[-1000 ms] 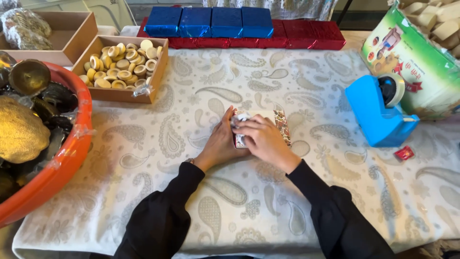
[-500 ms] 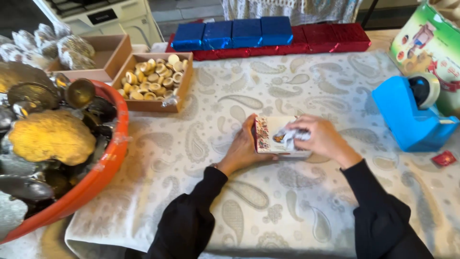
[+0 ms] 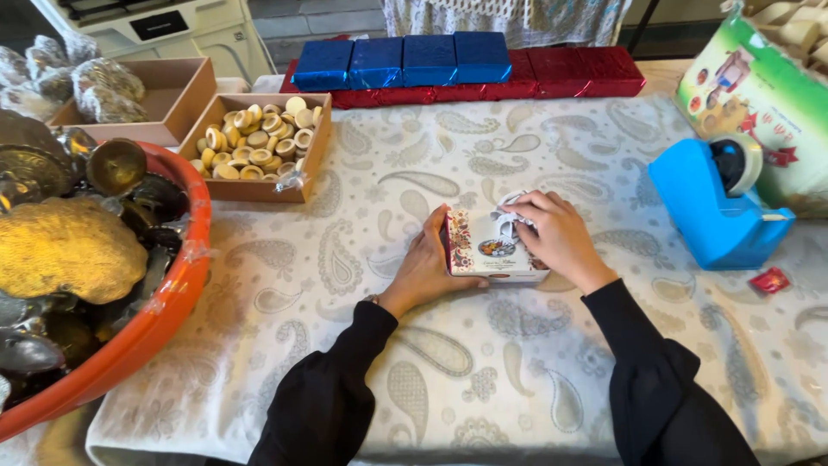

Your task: The person cleans small wooden items with a cloth, places them inside a small white box, and then uses a tape dispenser to seal the package.

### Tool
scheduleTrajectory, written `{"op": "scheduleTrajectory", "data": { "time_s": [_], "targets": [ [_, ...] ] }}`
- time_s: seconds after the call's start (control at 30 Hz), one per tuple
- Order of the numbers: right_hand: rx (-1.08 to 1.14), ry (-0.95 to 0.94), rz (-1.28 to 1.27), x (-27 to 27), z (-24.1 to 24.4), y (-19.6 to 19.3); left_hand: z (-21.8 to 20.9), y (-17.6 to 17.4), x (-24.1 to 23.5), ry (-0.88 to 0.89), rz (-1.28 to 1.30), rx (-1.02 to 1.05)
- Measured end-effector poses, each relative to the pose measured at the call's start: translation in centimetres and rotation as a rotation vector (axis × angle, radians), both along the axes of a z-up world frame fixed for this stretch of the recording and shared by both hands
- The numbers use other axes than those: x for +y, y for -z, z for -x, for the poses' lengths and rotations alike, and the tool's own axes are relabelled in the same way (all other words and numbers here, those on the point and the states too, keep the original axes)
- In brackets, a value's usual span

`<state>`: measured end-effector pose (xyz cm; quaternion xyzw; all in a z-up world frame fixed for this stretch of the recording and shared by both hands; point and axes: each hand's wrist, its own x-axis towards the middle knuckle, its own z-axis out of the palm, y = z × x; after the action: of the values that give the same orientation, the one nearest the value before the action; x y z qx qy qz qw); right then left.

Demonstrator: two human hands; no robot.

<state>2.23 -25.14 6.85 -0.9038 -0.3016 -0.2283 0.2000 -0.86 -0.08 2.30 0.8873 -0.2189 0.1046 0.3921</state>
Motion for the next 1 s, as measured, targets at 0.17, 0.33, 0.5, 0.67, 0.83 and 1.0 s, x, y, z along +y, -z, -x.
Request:
{"op": "scheduleTrajectory", "data": {
  "time_s": [0.17,0.33,0.5,0.67,0.83,1.0],
  "targets": [
    [-0.014,-0.086,0.02,3.0,2.9,-1.1,-0.9,0.7,0.2,0.015,-0.022,-0.051],
    [0.291,-0.35,-0.12,4.2,3.9,-1.9,-0.6,1.2,0.5,0.031,-0.022,-0.084],
    [0.37,-0.251,-0.074,-2.8,-0.2,-0.6,0.1,-0.8,-0.2,0.003,-0.014,-0.018],
    [0.412,-0.197,-0.005,-4.0,-0.1,-0.9,-0.4,-0.3,-0.1,0.017,-0.046,-0.069],
    [0.372,-0.417,-0.131,2.9,2.8,0.0,-1.3,3.0,0.4,0.02,-0.026,-0.133],
    [0.343,-0.271,-0.135,2.9,1.8,0.1,-0.6,0.8,0.2,0.009,-0.129,-0.156]
  ]
}}
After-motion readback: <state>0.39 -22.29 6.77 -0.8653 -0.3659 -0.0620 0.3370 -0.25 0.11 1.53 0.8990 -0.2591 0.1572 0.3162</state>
